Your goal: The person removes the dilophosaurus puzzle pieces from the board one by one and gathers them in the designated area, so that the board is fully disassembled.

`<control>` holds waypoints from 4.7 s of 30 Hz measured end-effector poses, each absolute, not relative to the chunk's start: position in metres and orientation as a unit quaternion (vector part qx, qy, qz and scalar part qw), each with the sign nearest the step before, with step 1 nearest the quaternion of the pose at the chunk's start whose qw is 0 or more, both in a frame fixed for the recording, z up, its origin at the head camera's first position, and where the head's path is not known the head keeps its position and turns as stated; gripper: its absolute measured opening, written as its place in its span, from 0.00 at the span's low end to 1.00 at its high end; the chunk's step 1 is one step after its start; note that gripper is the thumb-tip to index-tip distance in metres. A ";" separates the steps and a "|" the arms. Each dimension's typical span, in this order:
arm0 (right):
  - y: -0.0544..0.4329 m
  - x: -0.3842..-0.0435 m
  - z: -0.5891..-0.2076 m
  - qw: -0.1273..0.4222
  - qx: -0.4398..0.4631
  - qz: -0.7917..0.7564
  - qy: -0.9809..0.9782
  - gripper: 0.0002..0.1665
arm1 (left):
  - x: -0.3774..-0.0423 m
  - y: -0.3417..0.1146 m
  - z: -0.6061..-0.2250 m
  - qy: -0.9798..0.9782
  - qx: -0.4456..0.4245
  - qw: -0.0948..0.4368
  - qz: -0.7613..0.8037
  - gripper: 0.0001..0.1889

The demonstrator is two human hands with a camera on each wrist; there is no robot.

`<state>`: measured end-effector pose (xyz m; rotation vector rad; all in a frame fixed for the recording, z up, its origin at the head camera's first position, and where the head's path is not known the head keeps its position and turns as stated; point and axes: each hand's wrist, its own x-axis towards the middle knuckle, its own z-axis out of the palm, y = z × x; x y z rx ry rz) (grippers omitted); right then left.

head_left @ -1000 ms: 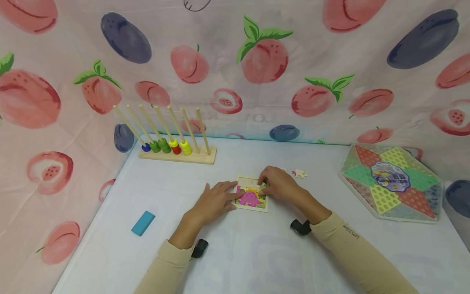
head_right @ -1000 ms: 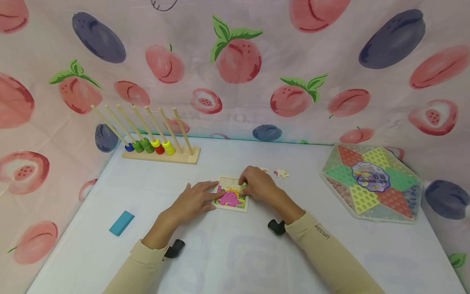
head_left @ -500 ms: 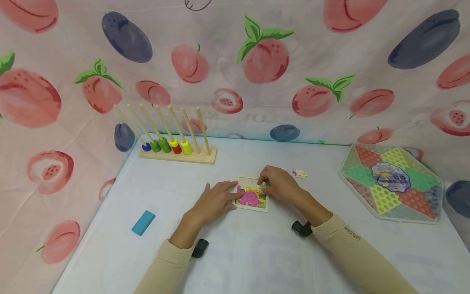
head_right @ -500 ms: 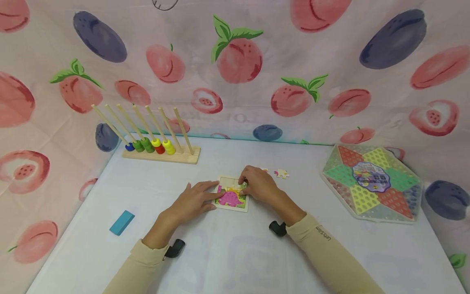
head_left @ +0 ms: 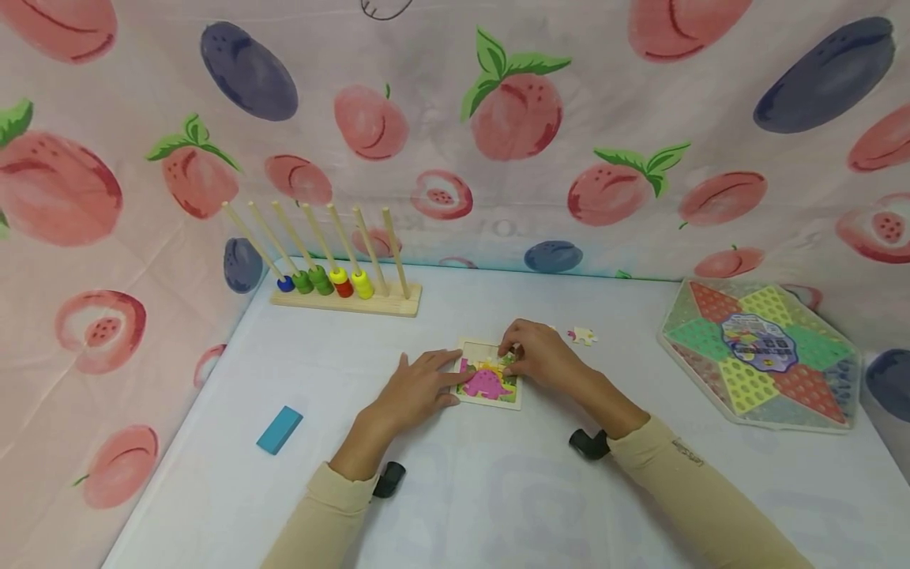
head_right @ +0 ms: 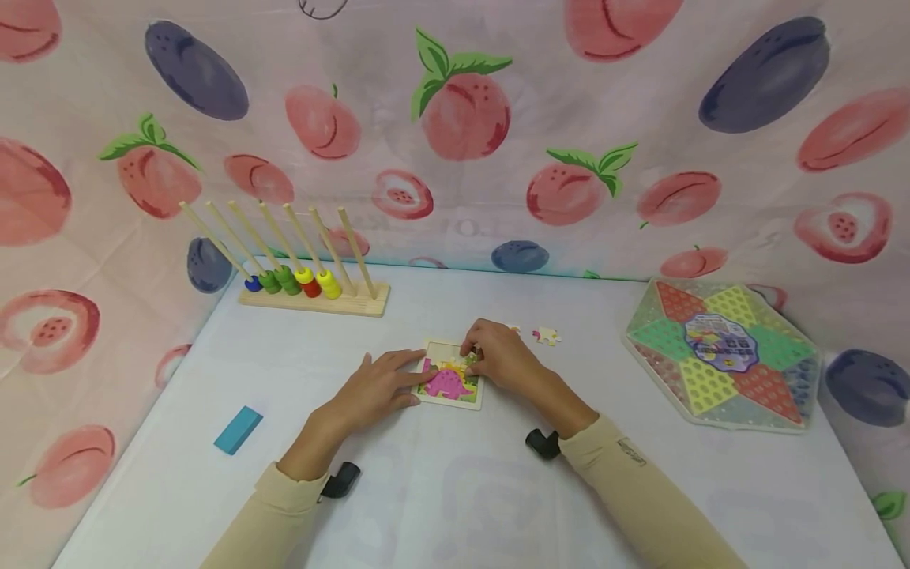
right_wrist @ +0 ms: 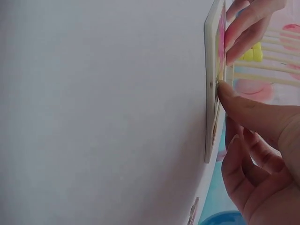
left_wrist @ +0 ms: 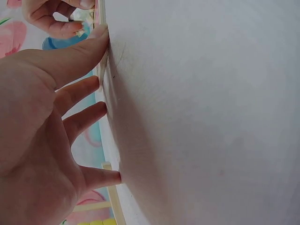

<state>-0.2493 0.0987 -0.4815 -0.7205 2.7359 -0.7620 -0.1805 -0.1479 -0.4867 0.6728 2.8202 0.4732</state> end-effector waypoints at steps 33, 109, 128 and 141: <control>0.236 -0.261 -0.464 0.010 -0.147 -0.392 0.908 0.14 | -0.179 -0.147 -0.486 0.954 0.230 0.093 0.169 0.26; 0.174 -0.263 -0.463 0.086 -0.079 -0.271 0.956 0.16 | -0.225 -0.152 -0.491 0.930 0.236 0.131 0.249 0.16; 0.101 -0.252 -0.476 0.157 -0.260 -0.328 0.895 0.16 | -0.229 -0.157 -0.492 0.920 0.213 0.149 0.294 0.27; 0.080 -0.254 -0.483 0.195 -0.297 -0.320 0.878 0.20 | -0.231 -0.157 -0.494 0.916 0.215 0.143 0.306 0.27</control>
